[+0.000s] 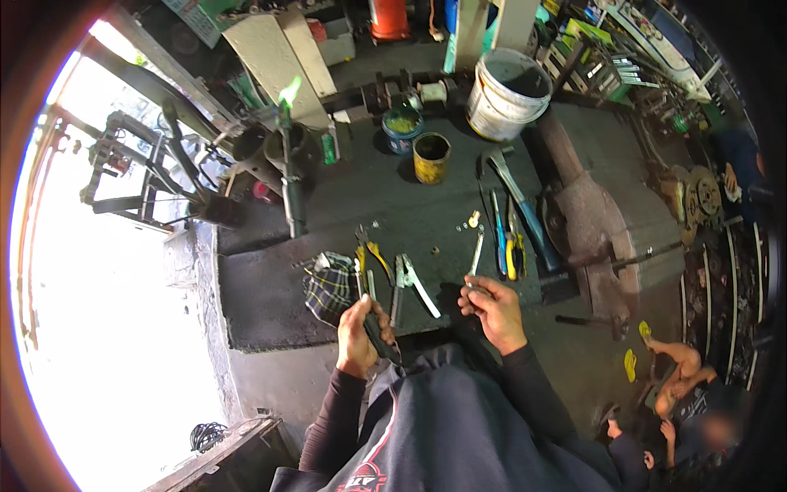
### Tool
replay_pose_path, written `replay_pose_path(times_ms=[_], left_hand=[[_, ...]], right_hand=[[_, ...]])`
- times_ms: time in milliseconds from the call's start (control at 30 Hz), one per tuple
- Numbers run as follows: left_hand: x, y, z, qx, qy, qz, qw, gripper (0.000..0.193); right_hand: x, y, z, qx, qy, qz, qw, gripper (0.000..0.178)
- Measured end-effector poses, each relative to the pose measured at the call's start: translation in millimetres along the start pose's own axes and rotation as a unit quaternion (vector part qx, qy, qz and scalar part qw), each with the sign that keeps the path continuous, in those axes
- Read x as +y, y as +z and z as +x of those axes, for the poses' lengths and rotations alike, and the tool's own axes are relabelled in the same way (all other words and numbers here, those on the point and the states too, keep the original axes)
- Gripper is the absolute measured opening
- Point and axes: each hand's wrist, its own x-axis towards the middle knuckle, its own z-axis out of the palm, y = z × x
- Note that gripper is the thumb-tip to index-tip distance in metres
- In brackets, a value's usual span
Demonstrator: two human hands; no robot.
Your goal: The person assembles small metal components on a workbench using pliers and a wrench. They pick up a metal piece, attach it to a larger assembly, and tighten it with tools. The person then uses a blowtorch to heat the assembly.
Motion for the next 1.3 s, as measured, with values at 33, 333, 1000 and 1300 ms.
replay_pose_path(times_ms=[33,333,1000,1300], left_hand=[[1.0,-1.7,-1.5,0.002,-0.004,-0.003,1.000,0.036],[-1.5,7.0,-3.8,-0.059,0.002,0.032,0.998,0.037],[-17.0,13.1,-2.8,0.037,0.026,0.150,0.988,0.026],[-18.0,19.1,-5.6,0.034,0.022,0.136,0.990,0.025]], right_hand=[[6.1,-4.4,3.6,-0.001,0.007,0.002,1.000,0.030],[-14.2,-8.0,31.7,-0.004,-0.004,-0.053,0.999,0.017],[-61.8,-43.2,162.1,0.033,-0.247,-0.775,0.581,0.011],[-72.9,-32.5,172.5,-0.081,-0.272,-0.810,0.513,0.010]])
